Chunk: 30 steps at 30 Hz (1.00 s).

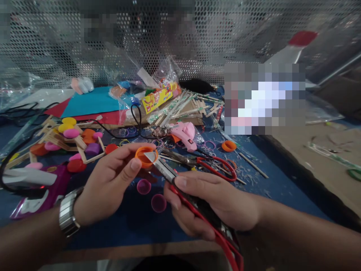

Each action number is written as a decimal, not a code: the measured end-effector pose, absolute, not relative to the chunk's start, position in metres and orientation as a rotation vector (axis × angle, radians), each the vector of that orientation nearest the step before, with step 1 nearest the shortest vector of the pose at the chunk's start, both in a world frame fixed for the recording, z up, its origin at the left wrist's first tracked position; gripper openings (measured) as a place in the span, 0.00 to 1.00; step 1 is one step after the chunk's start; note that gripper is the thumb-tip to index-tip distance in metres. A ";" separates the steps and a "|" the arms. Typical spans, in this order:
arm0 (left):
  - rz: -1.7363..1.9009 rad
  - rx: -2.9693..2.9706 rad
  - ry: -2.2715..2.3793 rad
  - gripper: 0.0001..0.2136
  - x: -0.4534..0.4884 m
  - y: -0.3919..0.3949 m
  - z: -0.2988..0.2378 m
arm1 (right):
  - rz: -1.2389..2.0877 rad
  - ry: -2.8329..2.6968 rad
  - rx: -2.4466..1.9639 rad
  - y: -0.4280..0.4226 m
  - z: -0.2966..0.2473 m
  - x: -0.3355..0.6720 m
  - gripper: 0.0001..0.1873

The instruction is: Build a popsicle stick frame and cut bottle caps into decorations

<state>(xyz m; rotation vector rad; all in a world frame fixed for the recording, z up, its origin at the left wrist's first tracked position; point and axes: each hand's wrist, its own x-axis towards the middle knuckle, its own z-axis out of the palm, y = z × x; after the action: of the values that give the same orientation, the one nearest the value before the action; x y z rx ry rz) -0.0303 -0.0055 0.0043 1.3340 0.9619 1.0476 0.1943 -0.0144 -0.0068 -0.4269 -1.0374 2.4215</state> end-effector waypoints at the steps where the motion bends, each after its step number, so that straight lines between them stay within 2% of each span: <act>1: 1.056 1.329 0.974 0.13 -0.031 -0.005 0.004 | 2.420 -1.031 -0.414 -0.014 -0.007 0.194 0.21; 14: 1.033 1.053 0.804 0.09 -0.022 -0.004 0.004 | 2.373 -1.036 -0.447 -0.021 -0.010 0.190 0.19; 30: 1.055 1.118 0.890 0.09 -0.018 -0.004 0.008 | 2.387 -1.059 -0.527 -0.023 -0.011 0.188 0.20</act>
<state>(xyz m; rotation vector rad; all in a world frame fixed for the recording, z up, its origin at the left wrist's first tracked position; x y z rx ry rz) -0.0178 -0.0035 0.0079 1.1183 0.8902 1.0549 0.1878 -0.0231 -0.0109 -0.5268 -1.0590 2.3872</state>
